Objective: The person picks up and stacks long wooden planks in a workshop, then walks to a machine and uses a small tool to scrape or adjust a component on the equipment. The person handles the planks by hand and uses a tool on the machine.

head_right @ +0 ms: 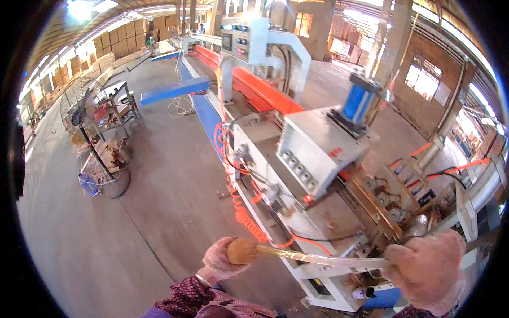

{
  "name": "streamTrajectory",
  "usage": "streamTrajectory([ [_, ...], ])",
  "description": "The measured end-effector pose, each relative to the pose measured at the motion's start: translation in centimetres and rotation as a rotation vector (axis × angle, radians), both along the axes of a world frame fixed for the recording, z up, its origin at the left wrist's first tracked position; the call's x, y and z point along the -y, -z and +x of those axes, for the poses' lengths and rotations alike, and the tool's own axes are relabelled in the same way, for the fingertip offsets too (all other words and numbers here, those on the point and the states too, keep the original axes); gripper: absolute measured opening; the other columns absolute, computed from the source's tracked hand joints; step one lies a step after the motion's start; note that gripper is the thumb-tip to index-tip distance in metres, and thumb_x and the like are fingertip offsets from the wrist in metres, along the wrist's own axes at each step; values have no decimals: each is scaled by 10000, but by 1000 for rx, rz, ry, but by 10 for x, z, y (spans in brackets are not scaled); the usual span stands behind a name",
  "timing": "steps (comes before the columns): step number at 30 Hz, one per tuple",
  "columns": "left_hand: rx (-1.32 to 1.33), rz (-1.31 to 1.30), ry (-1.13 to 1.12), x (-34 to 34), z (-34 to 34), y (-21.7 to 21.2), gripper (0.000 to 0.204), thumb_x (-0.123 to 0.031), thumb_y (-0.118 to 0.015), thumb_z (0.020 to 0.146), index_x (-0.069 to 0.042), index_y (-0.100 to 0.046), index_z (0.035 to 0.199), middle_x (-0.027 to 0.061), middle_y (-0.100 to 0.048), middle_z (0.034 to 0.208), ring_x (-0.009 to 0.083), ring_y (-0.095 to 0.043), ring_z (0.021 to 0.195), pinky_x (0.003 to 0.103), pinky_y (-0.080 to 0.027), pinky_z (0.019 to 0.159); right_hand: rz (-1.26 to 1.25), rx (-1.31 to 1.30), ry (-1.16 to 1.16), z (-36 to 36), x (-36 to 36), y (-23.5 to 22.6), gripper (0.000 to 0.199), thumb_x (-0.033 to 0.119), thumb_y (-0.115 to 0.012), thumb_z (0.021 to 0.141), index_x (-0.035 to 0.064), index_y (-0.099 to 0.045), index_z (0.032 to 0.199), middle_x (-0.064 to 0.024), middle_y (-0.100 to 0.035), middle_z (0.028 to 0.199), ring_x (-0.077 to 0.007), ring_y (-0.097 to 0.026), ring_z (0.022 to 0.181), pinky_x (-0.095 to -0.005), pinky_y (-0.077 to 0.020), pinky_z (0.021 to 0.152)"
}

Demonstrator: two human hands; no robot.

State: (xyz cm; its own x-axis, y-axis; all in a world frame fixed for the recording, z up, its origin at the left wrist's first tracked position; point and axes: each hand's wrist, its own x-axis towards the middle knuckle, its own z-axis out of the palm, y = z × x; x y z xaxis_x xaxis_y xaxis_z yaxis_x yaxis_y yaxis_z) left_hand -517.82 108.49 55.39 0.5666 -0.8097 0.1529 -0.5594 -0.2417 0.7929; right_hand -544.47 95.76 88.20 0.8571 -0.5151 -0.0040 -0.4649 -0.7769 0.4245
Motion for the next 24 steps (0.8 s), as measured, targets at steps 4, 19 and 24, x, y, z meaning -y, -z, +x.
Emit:
streamTrajectory([
  [4, 55, 20, -31, -27, 118, 1, 530, -384, -842, 575, -163, -653, 1019, 61, -656, 1002, 285, -606, 988, 382, -494, 852, -110, -38, -125, 129, -25, 14, 200, 349, -627, 763, 173, -585, 678, 7, -561, 546, -227, -590, 533, -416, -408, 560],
  [19, -80, 33, -6, 2, 368, 20, 330, -321, -710, 680, -122, -611, 923, 57, -631, 919, 275, -616, 875, 380, -491, 808, -200, 419, -1062, 530, 11, 224, 239, 269, -618, 570, 45, -584, 646, -80, -550, 633, -224, -504, 578, -392, -313, 478],
  [24, -969, -75, 71, -1, 429, 66, 382, -349, -581, 823, -100, -574, 1112, 99, -613, 1104, 288, -605, 979, 408, -484, 862, -86, 325, -819, 541, 31, 263, 252, 264, -635, 537, 40, -583, 642, -97, -551, 622, -250, -517, 558, -407, -344, 439],
])
